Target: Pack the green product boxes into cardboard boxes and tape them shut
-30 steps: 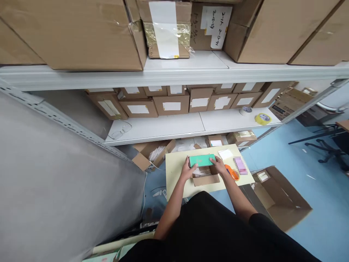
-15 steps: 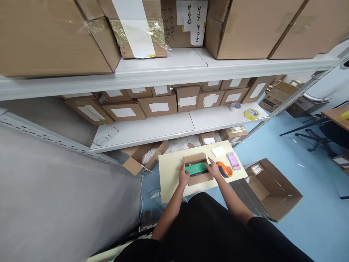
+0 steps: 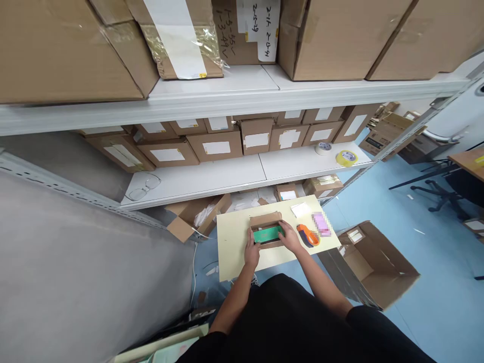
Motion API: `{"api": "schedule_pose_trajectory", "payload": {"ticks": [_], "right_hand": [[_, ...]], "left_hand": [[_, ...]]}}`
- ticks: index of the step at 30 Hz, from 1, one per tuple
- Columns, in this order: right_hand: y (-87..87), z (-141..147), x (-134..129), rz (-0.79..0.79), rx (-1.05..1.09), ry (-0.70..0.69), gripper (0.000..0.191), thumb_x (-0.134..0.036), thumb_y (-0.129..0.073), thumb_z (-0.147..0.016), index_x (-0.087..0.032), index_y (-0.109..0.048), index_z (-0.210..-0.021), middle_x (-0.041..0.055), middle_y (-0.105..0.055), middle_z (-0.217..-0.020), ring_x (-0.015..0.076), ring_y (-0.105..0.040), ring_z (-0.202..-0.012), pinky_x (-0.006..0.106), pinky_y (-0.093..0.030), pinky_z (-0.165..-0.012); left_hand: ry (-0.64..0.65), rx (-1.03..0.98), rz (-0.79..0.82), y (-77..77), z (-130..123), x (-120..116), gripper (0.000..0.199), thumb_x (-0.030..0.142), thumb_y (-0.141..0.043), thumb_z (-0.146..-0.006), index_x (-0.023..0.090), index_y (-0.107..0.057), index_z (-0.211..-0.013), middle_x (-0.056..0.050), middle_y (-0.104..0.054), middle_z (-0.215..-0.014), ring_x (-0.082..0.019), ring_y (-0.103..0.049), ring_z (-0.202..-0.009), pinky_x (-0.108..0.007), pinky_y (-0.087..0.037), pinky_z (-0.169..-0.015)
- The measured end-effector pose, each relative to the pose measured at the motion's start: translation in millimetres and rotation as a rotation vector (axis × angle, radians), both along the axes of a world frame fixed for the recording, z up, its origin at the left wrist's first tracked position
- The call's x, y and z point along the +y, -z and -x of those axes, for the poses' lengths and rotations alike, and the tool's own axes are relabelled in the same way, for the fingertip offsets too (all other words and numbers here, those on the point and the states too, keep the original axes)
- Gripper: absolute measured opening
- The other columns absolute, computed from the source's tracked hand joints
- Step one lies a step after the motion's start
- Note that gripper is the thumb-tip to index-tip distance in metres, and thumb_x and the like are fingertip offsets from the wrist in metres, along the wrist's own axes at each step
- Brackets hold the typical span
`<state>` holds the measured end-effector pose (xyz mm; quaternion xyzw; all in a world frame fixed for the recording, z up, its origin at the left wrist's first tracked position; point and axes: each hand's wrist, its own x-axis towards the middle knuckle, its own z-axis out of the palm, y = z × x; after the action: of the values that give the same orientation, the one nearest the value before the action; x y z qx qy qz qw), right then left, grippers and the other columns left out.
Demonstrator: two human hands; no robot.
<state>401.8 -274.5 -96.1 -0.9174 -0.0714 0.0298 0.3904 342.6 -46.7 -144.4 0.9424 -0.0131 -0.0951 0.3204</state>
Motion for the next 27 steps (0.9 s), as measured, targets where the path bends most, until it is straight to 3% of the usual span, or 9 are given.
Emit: {"api": "schedule_pose_trajectory", "payload": {"ticks": [3, 7, 14, 22, 27], "right_hand": [[-9.2, -2, -5, 0.040, -0.014, -0.074, 0.058, -0.024, -0.057, -0.089, -0.015, -0.058, -0.147, 0.0166, -0.050, -0.158, 0.0303, -0.044, -0.149, 0.051, -0.037, -0.124], [-30.1, -9, -18, 0.035, -0.053, -0.157, 0.056, -0.022, -0.058, -0.090, -0.015, -0.059, -0.145, 0.0174, -0.053, -0.155, 0.0307, -0.045, -0.148, 0.052, -0.038, -0.123], [-58.9, -6, -50, -0.079, -0.185, -0.271, 0.051, -0.028, -0.056, -0.094, -0.020, -0.060, -0.144, 0.0145, -0.052, -0.156, 0.0282, -0.047, -0.147, 0.050, -0.041, -0.122], [-46.4, 50, -59, -0.144, -0.248, -0.547, 0.045, -0.030, -0.056, -0.095, -0.023, -0.065, -0.138, 0.0132, -0.057, -0.152, 0.0307, -0.051, -0.143, 0.055, -0.043, -0.120], [-33.8, 95, -47, -0.199, -0.233, -0.760, 0.045, -0.033, -0.055, -0.095, -0.021, -0.066, -0.138, 0.0146, -0.059, -0.150, 0.0325, -0.052, -0.142, 0.056, -0.045, -0.118]], "left_hand": [[-0.038, -0.070, -0.008, -1.6, 2, -11, 0.013, 0.011, -0.065, -0.084, 0.016, -0.074, -0.092, -0.007, -0.033, -0.170, -0.034, -0.020, -0.160, -0.049, -0.034, -0.124], [-0.104, -0.151, -0.028, -11.5, 15, -28, 0.019, 0.006, -0.061, -0.084, 0.016, -0.075, -0.091, -0.009, -0.038, -0.168, -0.036, -0.029, -0.157, -0.053, -0.041, -0.120], [-0.276, -0.353, -0.020, -35.8, 80, -76, 0.023, 0.009, -0.059, -0.089, 0.020, -0.078, -0.095, -0.009, -0.038, -0.167, -0.035, -0.033, -0.155, -0.057, -0.042, -0.119], [-0.588, -0.371, -0.060, -54.4, 180, -145, 0.024, 0.012, -0.055, -0.093, 0.020, -0.078, -0.095, -0.009, -0.036, -0.168, -0.033, -0.028, -0.158, -0.059, -0.041, -0.121], [-0.770, -0.324, -0.071, -64.7, 249, -179, 0.019, 0.011, -0.062, -0.089, 0.021, -0.078, -0.093, -0.010, -0.036, -0.168, -0.033, -0.031, -0.156, -0.061, -0.039, -0.121]]}}
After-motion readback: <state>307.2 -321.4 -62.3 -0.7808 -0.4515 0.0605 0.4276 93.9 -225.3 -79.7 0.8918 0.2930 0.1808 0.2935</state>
